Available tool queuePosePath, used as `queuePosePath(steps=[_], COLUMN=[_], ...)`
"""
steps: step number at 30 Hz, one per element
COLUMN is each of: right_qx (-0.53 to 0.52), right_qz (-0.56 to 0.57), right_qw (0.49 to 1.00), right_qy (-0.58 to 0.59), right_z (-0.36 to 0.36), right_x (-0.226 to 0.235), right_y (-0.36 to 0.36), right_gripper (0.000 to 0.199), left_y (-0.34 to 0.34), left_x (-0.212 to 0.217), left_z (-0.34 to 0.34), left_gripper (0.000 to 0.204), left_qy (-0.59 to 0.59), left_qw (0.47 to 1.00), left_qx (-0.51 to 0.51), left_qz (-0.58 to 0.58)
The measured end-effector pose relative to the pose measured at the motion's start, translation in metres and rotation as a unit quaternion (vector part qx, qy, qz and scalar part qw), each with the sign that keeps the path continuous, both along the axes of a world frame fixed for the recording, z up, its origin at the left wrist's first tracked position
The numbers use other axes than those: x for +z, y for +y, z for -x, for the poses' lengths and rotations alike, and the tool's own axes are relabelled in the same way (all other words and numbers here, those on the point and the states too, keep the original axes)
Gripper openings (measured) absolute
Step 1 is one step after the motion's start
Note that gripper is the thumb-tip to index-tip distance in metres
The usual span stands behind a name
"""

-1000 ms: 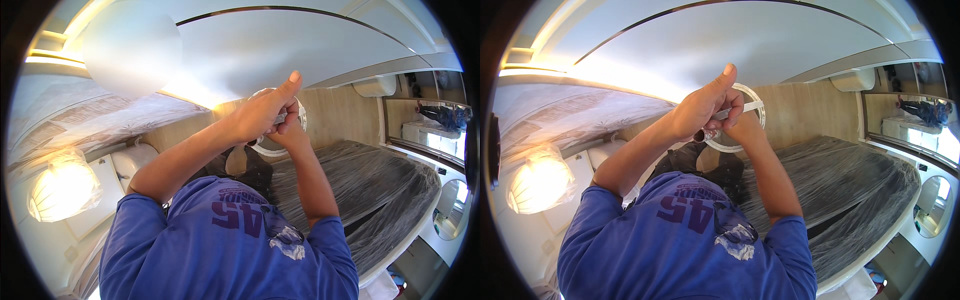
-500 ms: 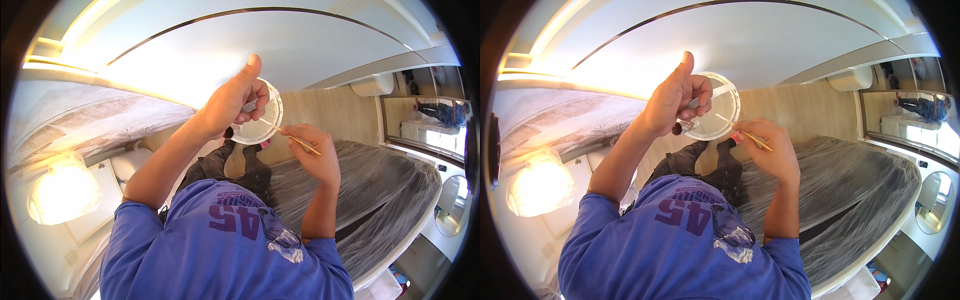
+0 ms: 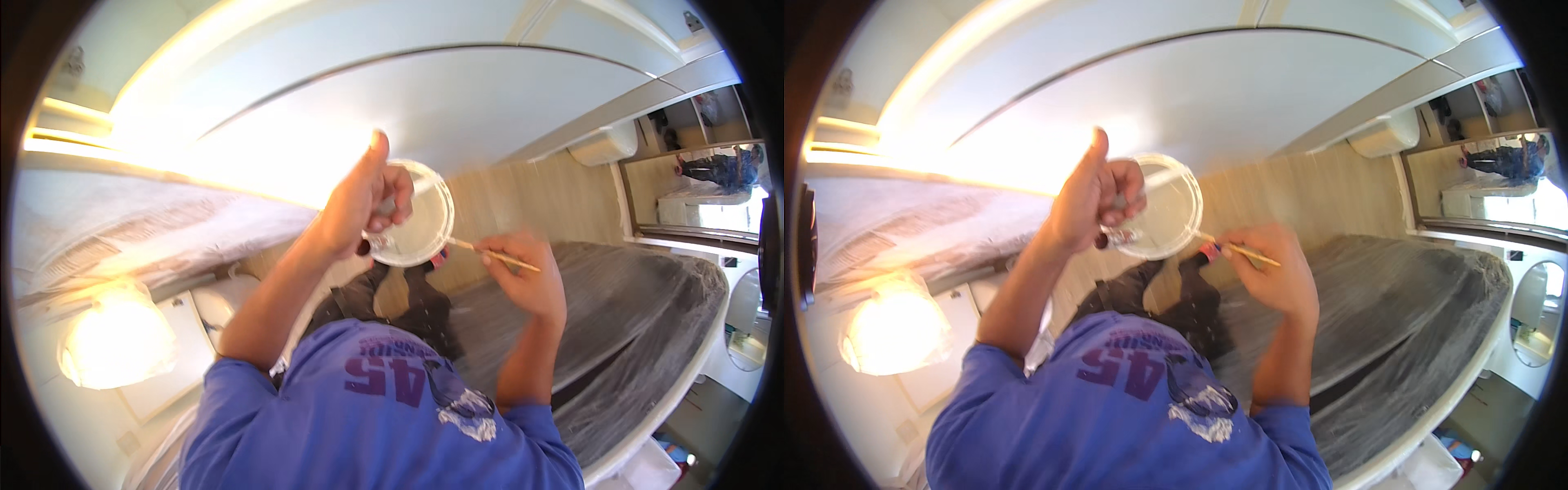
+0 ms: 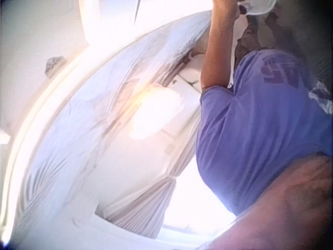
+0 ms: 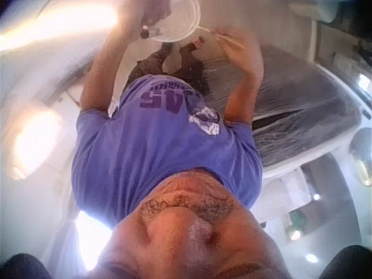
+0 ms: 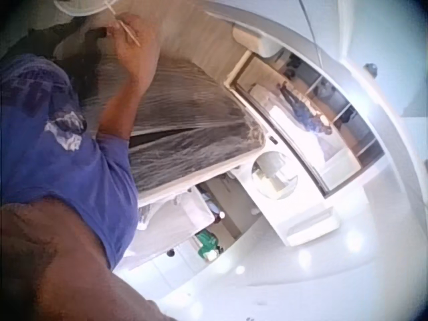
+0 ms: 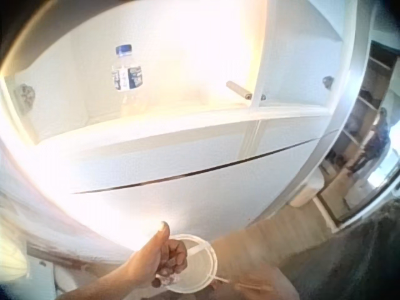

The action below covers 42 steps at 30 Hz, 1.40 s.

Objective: The person applies a liquid from a container onto the edges and corners of a white cabinet using a brush.

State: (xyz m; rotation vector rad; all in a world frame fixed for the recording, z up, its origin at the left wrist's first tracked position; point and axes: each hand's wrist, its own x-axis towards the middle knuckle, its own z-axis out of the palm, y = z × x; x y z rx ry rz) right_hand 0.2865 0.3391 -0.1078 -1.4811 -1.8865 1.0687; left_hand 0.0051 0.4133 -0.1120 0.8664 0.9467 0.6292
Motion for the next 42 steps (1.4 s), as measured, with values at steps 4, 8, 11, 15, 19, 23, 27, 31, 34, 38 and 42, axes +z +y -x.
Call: queuePosePath(steps=[4,8,11,15,19,23,27,31,34,38,42], right_qx=[-0.058,-0.038,-0.060,-0.102,-0.059,-0.078,-0.084,-0.124,-0.190,-0.252,-0.257], right_qz=[-0.036,-0.012,0.040,0.098,0.135,0.046,-0.161,-0.307,-0.421,-0.525,-0.554], right_qw=[0.993,0.995,0.982,0.943,0.953,0.889,0.811,0.793,0.772,0.744,0.738], right_qy=[0.096,0.091,0.177,0.301,0.264,0.450,0.556,0.511,0.437,0.328,0.286], right_z=[0.016,0.010,-0.008,-0.004,0.003,0.002,0.024,0.054,0.071,0.080,0.083], right_x=[-0.012,-0.027,-0.037,-0.045,-0.054,-0.046,-0.006,0.045,0.059,0.062,0.062], right_y=[-0.003,0.002,0.003,0.013,0.018,0.030,0.069,0.100,0.124,0.147,0.156], right_gripper=[0.011,0.007,0.006,0.009,0.008,0.008,0.016,0.018,0.021,0.022,0.022], left_y=[-0.001,-0.002,-0.003,-0.006,-0.008,-0.016,-0.028,-0.044,-0.046,-0.052,-0.055], left_x=[0.002,-0.001,0.003,0.007,0.008,0.000,-0.019,-0.036,-0.043,-0.048,-0.056], left_z=[-0.003,0.002,0.005,0.006,0.019,0.037,0.049,0.062,0.067,0.067,0.066], left_gripper=[0.090,0.090,0.092,0.089,0.093,0.090,0.089,0.091,0.090,0.089,0.090], left_qy=[-0.005,-0.012,-0.001,-0.017,-0.003,-0.012,-0.004,-0.020,-0.006,0.017,0.032], left_qw=[1.000,0.999,0.999,0.997,0.997,0.994,0.991,0.987,0.984,0.982,0.979], left_qx=[-0.015,0.011,0.027,0.026,0.059,0.076,0.081,0.096,0.099,0.101,0.103], left_qz=[0.027,0.038,0.047,0.069,0.058,0.078,0.110,0.130,0.148,0.160,0.174])
